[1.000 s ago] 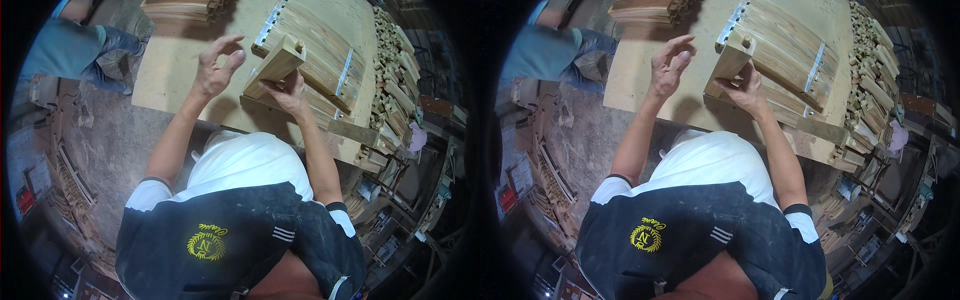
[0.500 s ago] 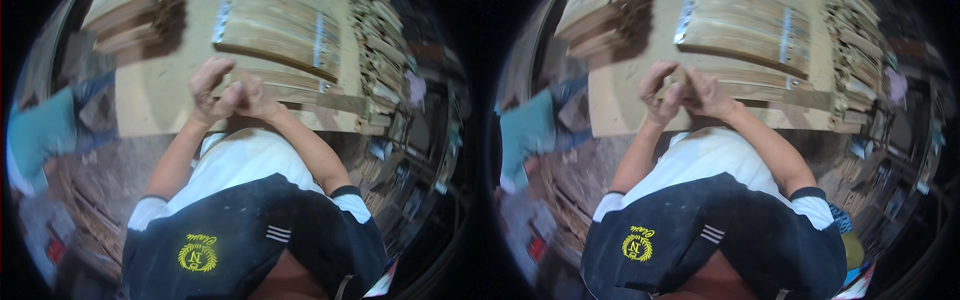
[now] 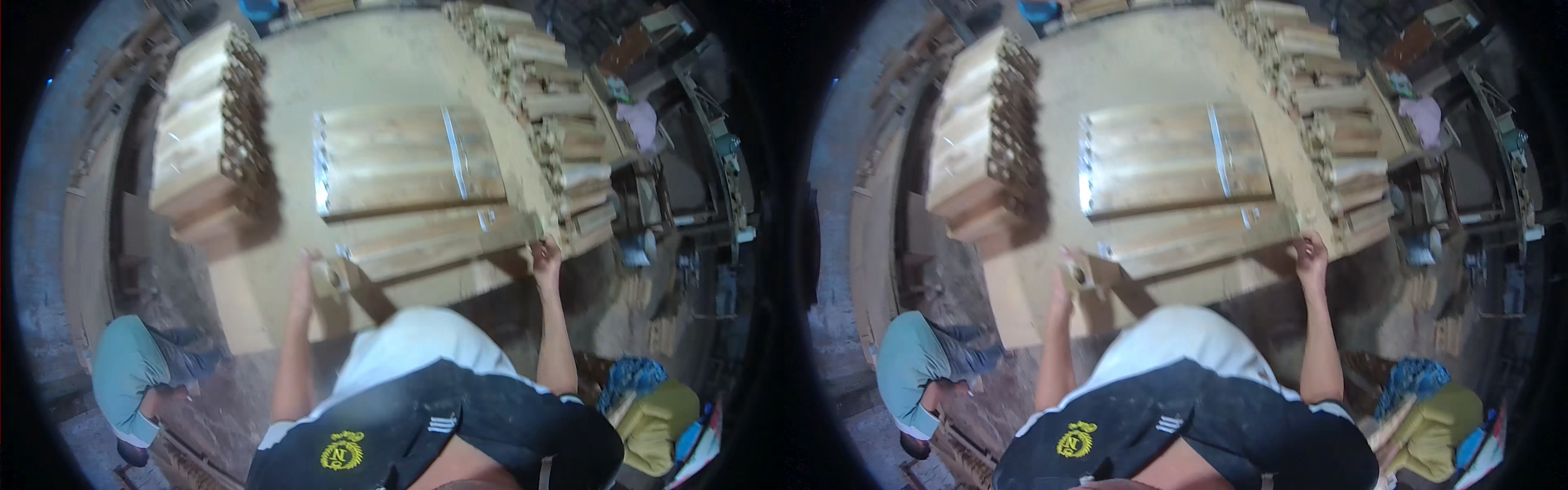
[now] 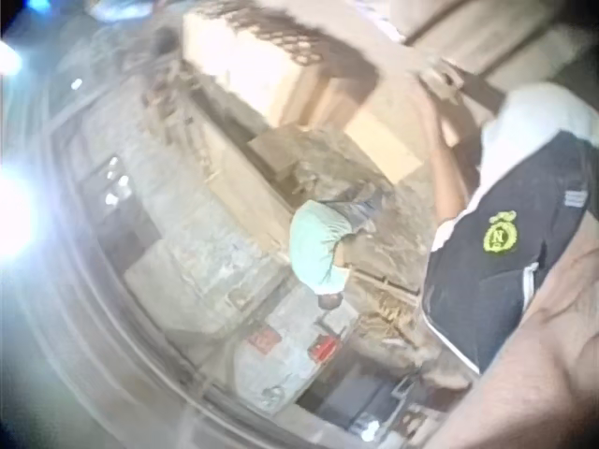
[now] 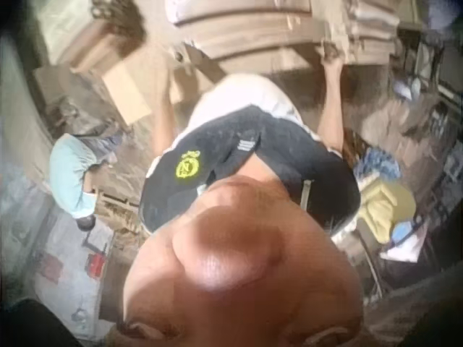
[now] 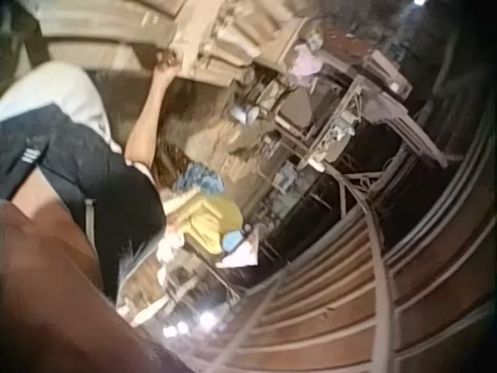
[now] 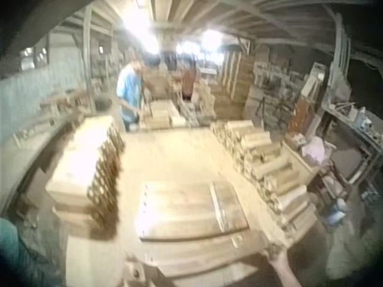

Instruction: Assembling and inspecting wooden furniture components at a workbench.

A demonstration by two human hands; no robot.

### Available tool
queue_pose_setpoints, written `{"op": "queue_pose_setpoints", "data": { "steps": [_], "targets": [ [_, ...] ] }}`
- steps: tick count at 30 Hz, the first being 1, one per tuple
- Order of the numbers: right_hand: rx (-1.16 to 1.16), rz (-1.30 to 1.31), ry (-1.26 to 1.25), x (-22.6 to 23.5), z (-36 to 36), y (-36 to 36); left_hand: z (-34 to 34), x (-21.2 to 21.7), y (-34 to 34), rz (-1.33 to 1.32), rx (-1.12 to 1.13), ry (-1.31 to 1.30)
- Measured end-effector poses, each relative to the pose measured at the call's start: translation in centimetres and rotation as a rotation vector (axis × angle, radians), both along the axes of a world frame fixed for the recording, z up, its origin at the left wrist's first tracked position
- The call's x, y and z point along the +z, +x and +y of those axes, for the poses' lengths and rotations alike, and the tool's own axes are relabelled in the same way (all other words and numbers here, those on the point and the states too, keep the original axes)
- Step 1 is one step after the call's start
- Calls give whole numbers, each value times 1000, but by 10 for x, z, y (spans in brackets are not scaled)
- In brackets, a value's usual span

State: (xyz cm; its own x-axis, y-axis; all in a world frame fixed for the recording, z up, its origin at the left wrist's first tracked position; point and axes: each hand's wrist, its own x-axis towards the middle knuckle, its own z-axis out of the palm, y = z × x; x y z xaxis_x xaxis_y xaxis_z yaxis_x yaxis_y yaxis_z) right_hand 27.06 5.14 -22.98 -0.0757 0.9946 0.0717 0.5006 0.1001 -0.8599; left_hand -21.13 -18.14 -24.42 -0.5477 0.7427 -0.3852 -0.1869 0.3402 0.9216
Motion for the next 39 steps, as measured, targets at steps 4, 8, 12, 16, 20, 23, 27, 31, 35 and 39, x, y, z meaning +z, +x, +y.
{"op": "queue_pose_setpoints", "data": {
  "steps": [4,8,12,16,20,23,27,31,35,39],
  "targets": [
    [139,-147,69,-46,53,0,26,-27,10,-200,-92,-19],
    [192,-28,78,-36,61,-45,30,-29,12,-69,6,13],
    [182,170,81,-20,62,-49,29,-20,15,-120,40,12],
    [65,450,80,15,81,-45,26,33,29,-78,285,275],
    [-174,815,-166,70,99,-48,24,68,22,-64,234,708],
    [-154,1050,-178,125,90,-55,29,124,37,56,221,986],
    [-140,1185,-99,148,85,-60,20,114,49,280,213,1062],
    [-180,1189,-10,158,68,-57,31,139,64,315,261,997],
    [-249,1055,-23,166,54,-62,43,140,58,607,279,719],
    [-147,965,37,134,79,-52,37,130,67,453,347,835]
  ]
}}
